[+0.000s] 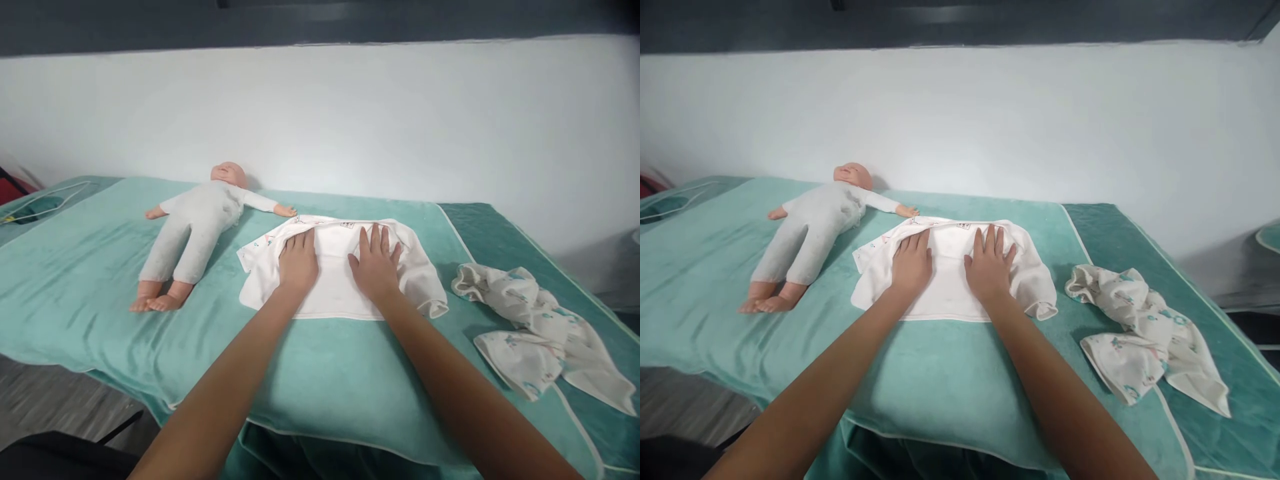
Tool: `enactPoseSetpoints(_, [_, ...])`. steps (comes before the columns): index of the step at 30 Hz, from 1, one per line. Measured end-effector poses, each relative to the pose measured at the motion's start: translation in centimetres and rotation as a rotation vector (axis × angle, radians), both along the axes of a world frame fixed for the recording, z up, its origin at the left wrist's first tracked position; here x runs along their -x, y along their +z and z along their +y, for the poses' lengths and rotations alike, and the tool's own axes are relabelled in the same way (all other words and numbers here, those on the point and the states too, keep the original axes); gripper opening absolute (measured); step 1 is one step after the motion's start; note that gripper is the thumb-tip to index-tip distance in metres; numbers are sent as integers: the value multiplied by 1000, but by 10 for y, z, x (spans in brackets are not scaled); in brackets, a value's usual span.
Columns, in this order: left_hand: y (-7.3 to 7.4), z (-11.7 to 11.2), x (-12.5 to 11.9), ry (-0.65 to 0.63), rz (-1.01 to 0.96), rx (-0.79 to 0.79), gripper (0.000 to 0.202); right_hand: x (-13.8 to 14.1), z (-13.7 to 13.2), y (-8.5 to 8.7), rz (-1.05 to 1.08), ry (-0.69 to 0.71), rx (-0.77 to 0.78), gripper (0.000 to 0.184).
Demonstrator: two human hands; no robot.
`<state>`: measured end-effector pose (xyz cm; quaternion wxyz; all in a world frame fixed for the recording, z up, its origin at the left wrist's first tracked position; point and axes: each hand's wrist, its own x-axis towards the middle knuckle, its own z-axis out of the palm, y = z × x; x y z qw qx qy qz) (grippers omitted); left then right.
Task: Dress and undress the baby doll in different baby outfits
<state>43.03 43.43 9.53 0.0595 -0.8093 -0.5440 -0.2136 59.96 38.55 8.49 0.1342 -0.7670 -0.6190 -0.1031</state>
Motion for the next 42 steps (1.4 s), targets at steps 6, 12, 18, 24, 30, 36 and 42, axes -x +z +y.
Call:
enactPoseSetpoints(6, [5, -1, -6, 110, 58, 99, 55, -4, -1, 2, -60, 59, -129, 65])
enactPoseSetpoints(12, [7, 9, -16, 142, 104, 163, 60, -6, 2, -2, -45, 40, -105, 65])
enactPoseSetpoints(18, [0, 23, -19, 176, 3, 259, 54, -7, 9, -5, -53, 35, 32, 58])
enactPoseSetpoints(24, [-4, 23, -19, 197, -41, 225, 55, 12, 10, 3, -93, 140, 48, 53])
enactPoseSetpoints(30, [-3, 19, -19, 212, -31, 203, 51, 19, 26, -4, 86, 179, 84, 54])
enactPoseSetpoints(36, [-3, 20, -22, 223, 10, 200, 47, 13, 38, -8, 116, 97, 53, 62])
enactPoseSetpoints(42, [-3, 31, -23, 230, 17, 213, 43, 12, 32, -7, 168, 66, -82, 55])
